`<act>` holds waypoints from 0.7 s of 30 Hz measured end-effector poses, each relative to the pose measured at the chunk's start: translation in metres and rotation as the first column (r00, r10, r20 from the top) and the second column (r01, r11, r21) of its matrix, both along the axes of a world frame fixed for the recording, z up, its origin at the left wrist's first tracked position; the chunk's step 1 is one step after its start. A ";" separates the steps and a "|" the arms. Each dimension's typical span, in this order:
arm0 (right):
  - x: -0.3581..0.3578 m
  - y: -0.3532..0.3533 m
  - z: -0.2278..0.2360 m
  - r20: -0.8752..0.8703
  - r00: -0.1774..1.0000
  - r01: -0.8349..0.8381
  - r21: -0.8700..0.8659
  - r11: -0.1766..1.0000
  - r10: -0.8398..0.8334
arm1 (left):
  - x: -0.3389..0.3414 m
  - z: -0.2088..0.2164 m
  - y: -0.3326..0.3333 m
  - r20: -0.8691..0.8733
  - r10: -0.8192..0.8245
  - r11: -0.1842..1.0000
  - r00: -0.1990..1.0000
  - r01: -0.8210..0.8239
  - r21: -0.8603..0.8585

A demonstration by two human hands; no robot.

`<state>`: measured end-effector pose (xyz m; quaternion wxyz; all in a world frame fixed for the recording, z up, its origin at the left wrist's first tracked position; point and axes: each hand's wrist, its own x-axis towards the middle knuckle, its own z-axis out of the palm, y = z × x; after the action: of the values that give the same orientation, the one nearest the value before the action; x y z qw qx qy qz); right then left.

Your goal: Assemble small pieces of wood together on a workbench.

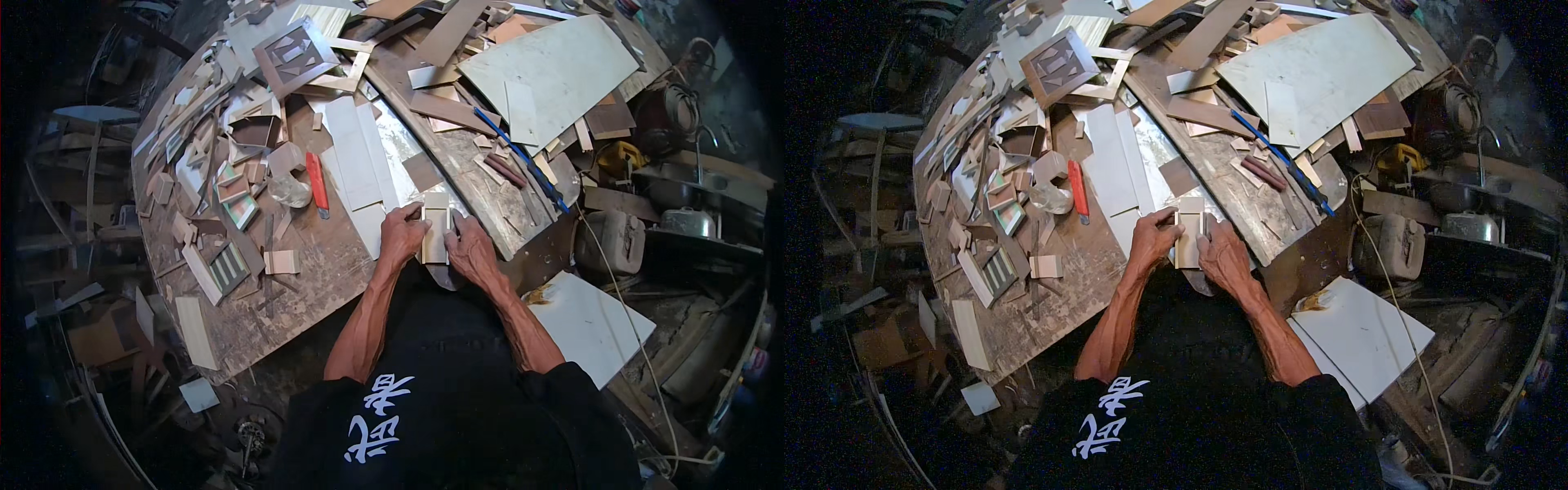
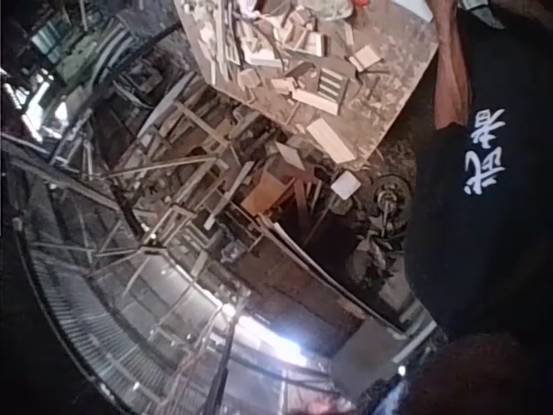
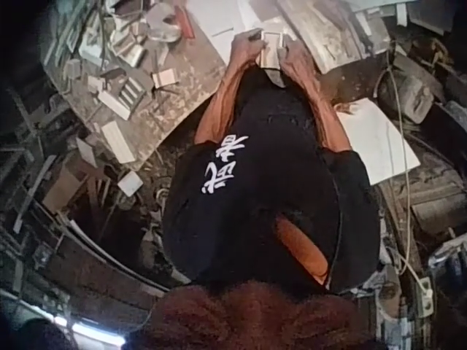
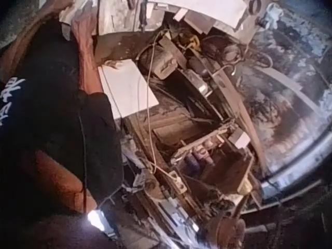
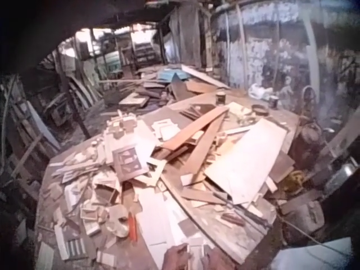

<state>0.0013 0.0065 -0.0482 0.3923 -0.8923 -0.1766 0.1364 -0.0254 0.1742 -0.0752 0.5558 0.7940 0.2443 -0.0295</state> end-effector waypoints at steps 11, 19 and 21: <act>0.000 0.001 0.000 0.138 0.987 0.101 -0.143 0.985 -0.082 | 0.002 0.007 0.000 -0.021 -0.022 1.000 1.000 0.022 0.016; 0.005 0.001 0.021 0.151 0.987 0.111 -0.351 0.930 -0.061 | 0.000 0.007 0.000 -0.009 -0.005 1.000 1.000 0.005 -0.027; 0.006 0.001 0.024 0.275 0.961 0.121 -0.350 0.929 -0.022 | 0.000 0.009 -0.001 -0.017 0.025 0.998 1.000 -0.026 -0.058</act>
<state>0.0070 0.0079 -0.0239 0.1979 -0.9655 -0.1665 0.0311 -0.0251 0.1731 -0.0664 0.5769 0.7741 0.2582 -0.0360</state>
